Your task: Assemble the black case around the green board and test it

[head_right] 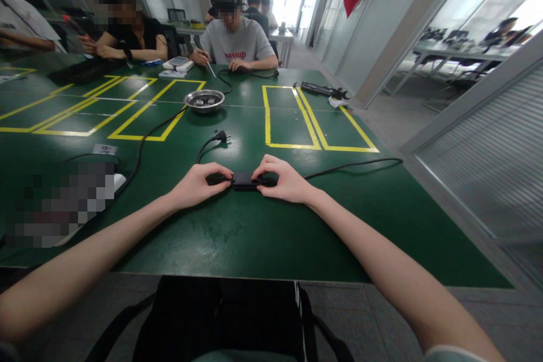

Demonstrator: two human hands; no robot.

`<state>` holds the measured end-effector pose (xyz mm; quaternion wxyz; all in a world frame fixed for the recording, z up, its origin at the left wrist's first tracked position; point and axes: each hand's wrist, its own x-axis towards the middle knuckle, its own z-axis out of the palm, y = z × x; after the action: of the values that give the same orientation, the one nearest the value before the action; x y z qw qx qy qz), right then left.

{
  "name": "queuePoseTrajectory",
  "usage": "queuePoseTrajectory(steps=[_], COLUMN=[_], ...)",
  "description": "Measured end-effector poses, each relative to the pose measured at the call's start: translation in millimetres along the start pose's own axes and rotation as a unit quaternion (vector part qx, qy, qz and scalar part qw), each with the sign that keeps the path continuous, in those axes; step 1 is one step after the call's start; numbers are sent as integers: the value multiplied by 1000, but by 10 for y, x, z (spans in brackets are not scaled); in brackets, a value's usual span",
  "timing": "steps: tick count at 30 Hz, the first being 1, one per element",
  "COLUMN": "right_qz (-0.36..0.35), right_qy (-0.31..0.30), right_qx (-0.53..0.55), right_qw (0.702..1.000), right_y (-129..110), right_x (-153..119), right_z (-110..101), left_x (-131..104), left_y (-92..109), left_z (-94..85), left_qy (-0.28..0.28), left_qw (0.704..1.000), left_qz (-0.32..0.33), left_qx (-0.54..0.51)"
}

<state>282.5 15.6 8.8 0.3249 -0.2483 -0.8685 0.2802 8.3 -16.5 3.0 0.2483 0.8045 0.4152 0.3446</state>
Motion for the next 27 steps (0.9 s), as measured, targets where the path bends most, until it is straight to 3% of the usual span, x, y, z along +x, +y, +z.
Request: queuePoseTrajectory(steps=[17, 27], right_qz=[-11, -48], right_qy=[-43, -37], right_qx=[-9, -102], right_qw=[999, 993], right_y=[0, 60], right_x=[9, -3], right_z=[74, 134], left_x=[-11, -34], left_y=[-46, 14], left_z=[5, 26], left_qy=[-40, -71], left_qw=[998, 990], left_qz=[27, 58], left_qx=[42, 106])
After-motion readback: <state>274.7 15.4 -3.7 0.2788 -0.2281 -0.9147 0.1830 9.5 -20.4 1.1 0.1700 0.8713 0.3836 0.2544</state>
